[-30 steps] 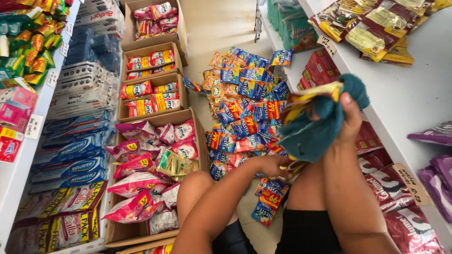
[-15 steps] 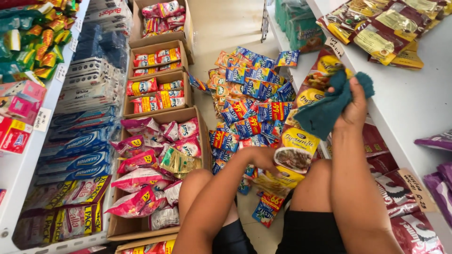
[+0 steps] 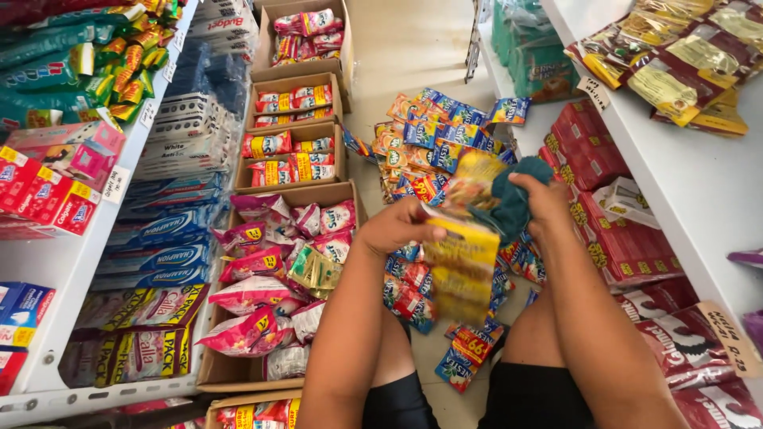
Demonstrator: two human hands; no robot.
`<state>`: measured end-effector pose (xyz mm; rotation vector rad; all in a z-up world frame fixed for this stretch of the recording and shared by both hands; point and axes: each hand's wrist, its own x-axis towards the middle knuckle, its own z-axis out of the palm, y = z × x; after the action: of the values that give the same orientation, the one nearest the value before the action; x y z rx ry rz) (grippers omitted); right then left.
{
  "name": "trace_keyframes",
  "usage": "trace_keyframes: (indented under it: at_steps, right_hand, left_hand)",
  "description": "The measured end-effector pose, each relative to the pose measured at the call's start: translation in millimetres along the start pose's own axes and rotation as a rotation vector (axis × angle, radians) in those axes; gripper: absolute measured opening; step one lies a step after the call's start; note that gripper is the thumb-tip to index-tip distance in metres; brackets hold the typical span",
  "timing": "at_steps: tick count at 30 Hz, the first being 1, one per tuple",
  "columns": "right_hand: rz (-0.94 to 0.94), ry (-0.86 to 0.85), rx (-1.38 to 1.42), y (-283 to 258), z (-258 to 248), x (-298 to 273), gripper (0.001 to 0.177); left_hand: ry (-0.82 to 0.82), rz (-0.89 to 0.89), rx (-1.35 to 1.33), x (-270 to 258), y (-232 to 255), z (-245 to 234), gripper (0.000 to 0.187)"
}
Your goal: Sorting and cleaning small food packets from a pile on the floor into cardboard boxes
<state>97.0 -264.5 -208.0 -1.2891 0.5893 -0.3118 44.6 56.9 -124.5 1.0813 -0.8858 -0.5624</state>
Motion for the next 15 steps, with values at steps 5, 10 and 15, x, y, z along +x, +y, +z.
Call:
trace_keyframes:
  at_steps: [5,10,15]
  right_hand:
    - [-0.043,-0.054,-0.049,-27,13,-51,0.043]
    - [-0.045,-0.129,-0.068,-34,15,-58,0.041]
    - [-0.022,-0.209,-0.050,-33,11,-58,0.040]
  left_hand:
    - [0.440,-0.074,-0.107,9,-15,1,0.018]
    - [0.770,-0.158,-0.123,13,-29,-13,0.027]
    - [0.909,-0.225,-0.052,9,-33,-25,0.025]
